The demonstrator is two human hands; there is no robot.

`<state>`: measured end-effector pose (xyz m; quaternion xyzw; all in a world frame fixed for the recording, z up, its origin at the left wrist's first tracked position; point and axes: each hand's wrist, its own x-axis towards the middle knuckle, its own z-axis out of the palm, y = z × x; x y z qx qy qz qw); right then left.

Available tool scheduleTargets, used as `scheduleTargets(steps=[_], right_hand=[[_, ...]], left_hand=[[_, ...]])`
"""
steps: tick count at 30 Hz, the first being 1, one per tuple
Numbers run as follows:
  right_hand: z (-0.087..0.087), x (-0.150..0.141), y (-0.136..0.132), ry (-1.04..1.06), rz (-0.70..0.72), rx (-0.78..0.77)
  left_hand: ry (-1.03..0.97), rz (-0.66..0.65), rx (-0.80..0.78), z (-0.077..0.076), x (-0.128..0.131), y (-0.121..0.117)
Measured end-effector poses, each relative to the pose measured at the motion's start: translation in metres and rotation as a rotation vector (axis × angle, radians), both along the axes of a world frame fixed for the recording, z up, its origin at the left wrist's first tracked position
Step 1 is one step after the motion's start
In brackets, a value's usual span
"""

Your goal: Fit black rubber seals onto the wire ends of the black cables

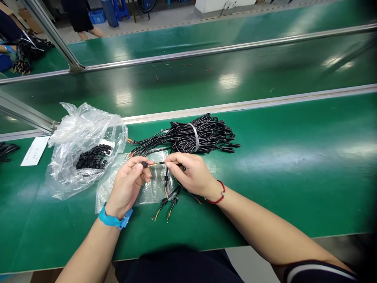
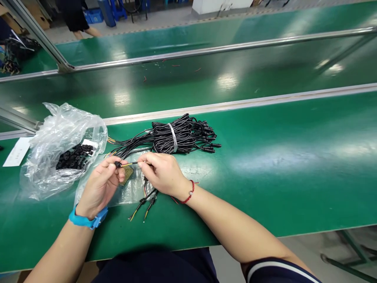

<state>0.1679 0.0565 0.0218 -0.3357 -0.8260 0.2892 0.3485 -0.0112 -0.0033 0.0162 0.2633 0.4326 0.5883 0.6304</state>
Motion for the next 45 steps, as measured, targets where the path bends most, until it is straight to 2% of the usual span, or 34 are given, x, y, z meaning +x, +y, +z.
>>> scheduleTargets(steps=[6,13,18,23,27,32,34,37,40,43,45], right_hand=[[0.001,0.001,0.000,-0.017,0.016,-0.019],[0.002,-0.001,-0.002,0.041,-0.051,-0.037],[0.000,-0.002,-0.002,0.019,-0.060,0.075],[-0.004,-0.003,-0.002,-0.065,-0.040,0.224],[-0.007,-0.004,-0.002,-0.082,-0.051,0.265],[-0.012,-0.005,-0.002,-0.114,0.069,0.295],[-0.013,-0.005,-0.001,-0.074,0.112,0.289],[-0.013,-0.003,0.001,-0.015,0.158,0.240],[-0.012,-0.001,0.003,0.002,0.146,0.231],[-0.012,0.001,0.005,-0.048,0.131,0.304],[-0.011,0.002,0.005,-0.104,0.138,0.337]], left_hand=[[0.044,0.014,0.001,-0.002,0.000,0.000],[0.080,0.004,-0.026,0.000,0.002,0.000],[0.126,-0.007,-0.062,0.000,0.004,-0.002],[0.218,0.035,-0.047,-0.001,0.004,-0.004],[0.285,0.029,-0.045,-0.003,0.005,-0.005],[0.357,-0.017,-0.078,-0.008,0.014,-0.006],[0.320,-0.021,-0.088,-0.009,0.015,-0.006],[0.146,-0.047,-0.115,-0.008,0.014,-0.006],[0.040,-0.055,-0.132,-0.008,0.013,-0.006],[0.080,-0.028,-0.101,-0.010,0.012,-0.006],[0.182,0.008,-0.039,-0.012,0.012,-0.007]])
